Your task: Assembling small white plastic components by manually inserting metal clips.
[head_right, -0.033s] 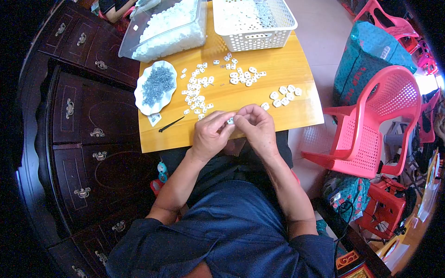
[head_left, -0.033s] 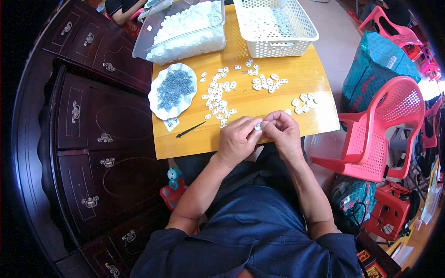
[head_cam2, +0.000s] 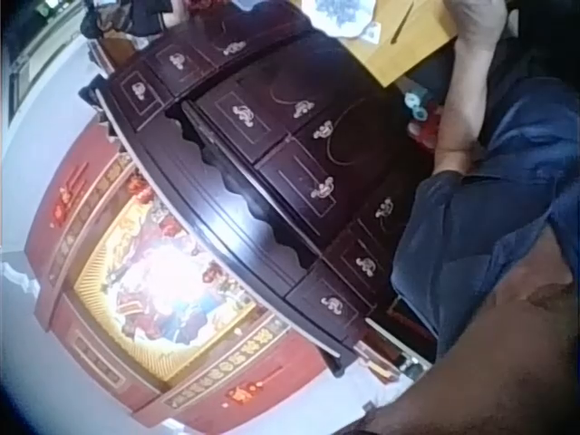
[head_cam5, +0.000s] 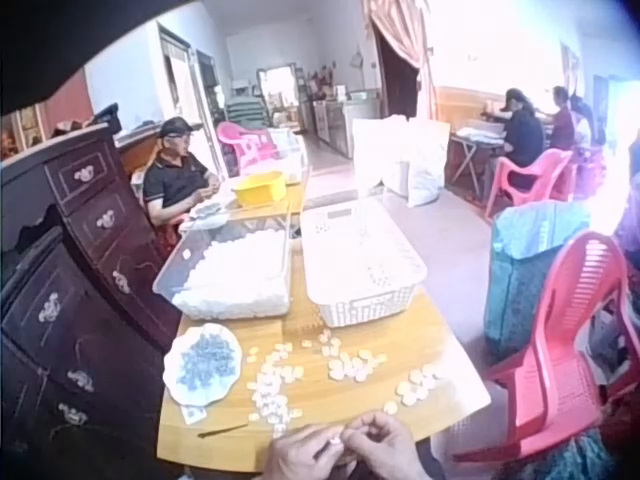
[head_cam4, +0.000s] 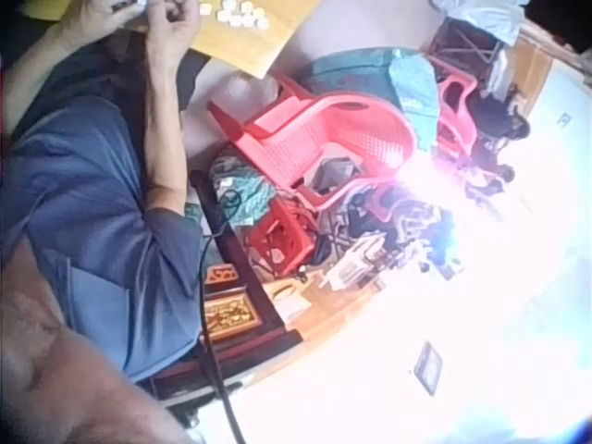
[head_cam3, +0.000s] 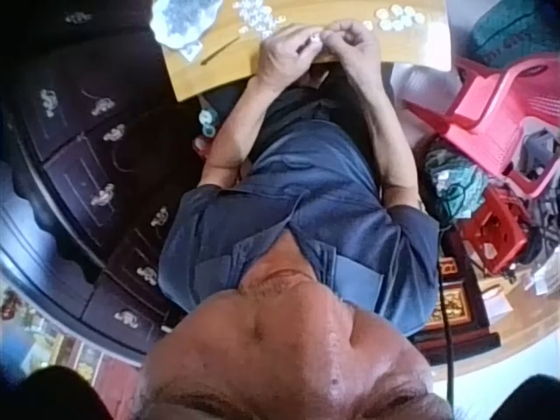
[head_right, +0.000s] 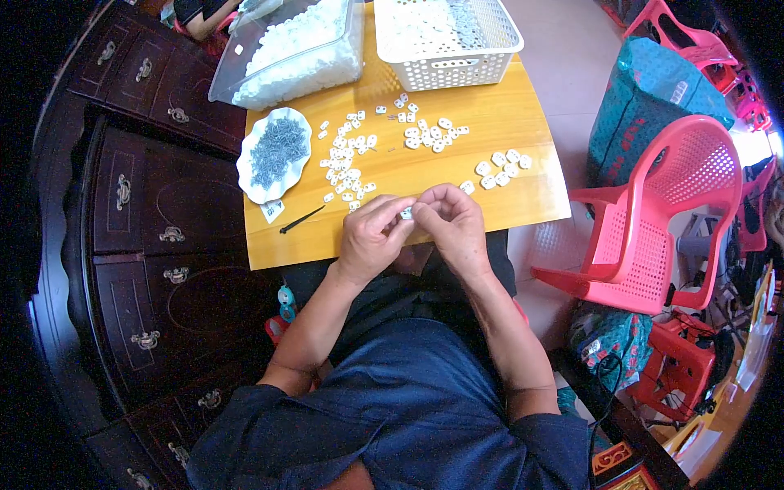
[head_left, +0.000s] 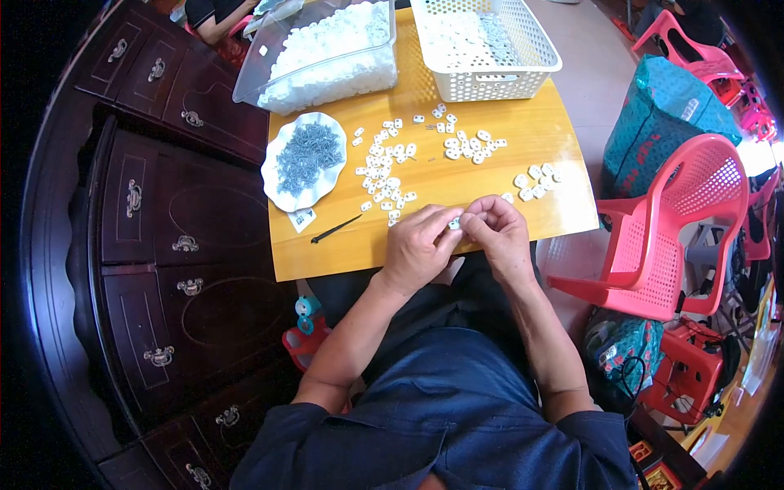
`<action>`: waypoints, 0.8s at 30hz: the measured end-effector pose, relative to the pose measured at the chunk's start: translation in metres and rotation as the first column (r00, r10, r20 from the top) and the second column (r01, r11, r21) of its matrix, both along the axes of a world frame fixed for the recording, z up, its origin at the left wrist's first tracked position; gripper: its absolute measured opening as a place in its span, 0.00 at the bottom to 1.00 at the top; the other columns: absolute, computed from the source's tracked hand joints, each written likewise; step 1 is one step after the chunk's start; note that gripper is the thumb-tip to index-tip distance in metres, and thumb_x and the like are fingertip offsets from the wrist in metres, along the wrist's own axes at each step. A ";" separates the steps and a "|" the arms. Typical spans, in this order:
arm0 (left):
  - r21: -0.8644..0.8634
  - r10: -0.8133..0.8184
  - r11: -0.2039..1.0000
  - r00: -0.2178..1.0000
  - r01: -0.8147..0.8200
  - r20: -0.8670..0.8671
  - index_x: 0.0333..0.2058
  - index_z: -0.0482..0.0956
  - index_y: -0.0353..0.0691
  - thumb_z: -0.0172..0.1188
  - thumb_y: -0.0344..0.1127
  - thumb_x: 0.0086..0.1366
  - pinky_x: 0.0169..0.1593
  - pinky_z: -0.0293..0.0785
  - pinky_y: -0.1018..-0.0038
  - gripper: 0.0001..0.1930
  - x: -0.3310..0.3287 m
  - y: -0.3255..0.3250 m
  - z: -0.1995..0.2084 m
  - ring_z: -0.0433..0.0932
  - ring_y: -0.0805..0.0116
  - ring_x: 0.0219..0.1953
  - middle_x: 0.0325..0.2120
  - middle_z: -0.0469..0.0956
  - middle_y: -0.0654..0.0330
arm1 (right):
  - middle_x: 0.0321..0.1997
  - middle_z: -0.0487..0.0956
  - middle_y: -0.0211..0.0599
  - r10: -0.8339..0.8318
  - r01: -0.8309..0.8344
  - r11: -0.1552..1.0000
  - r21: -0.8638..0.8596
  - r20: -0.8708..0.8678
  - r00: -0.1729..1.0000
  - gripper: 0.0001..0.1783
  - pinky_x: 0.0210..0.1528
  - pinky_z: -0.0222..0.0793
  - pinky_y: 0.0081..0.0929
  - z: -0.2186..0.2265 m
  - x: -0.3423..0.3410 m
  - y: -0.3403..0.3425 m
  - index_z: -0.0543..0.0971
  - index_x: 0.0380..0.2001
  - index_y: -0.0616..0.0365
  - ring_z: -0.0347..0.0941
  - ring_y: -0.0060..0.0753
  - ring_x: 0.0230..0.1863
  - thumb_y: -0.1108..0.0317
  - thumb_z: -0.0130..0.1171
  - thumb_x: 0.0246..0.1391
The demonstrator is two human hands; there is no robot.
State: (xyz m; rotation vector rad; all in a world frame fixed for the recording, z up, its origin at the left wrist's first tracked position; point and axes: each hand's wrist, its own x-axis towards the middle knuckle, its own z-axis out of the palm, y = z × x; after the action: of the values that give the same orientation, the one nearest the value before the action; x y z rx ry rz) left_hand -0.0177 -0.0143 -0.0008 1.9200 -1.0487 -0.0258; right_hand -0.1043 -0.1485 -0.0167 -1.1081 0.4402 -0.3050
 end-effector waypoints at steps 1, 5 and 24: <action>0.001 -0.002 1.000 1.000 0.002 0.000 0.40 0.82 0.37 0.67 0.28 0.56 0.36 0.79 0.67 0.12 -0.001 0.000 0.004 0.83 0.57 0.33 0.33 0.82 0.55 | 0.28 0.79 0.23 -0.006 0.006 1.000 0.015 0.002 1.000 0.04 0.33 0.67 0.12 0.000 0.000 -0.001 0.77 0.35 0.61 0.72 0.11 0.29 0.75 0.63 0.59; -0.017 -0.017 1.000 0.991 0.015 -0.134 0.41 0.83 0.35 0.68 0.22 0.54 0.29 0.76 0.78 0.14 0.002 -0.001 0.011 0.79 0.73 0.26 0.31 0.80 0.59 | 0.28 0.79 0.23 -0.022 0.021 1.000 0.017 0.006 1.000 0.04 0.33 0.67 0.12 -0.004 0.001 -0.001 0.77 0.35 0.61 0.72 0.11 0.29 0.75 0.62 0.59; 0.251 -0.078 0.967 0.984 0.036 0.159 0.38 0.82 0.40 0.64 0.35 0.59 0.42 0.77 0.60 0.09 0.000 -0.086 -0.006 0.80 0.52 0.40 0.33 0.79 0.53 | 0.45 0.82 0.37 -0.552 0.588 0.807 -0.061 0.278 0.786 0.06 0.38 0.72 0.17 0.009 -0.008 -0.042 0.74 0.44 0.59 0.76 0.20 0.33 0.74 0.55 0.65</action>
State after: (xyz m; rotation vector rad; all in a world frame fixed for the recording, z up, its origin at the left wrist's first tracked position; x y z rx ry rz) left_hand -0.0177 -0.0998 -0.0067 2.1447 -1.2630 -0.0293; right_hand -0.1121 -0.1905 -0.0080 -1.0379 0.5315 -1.0214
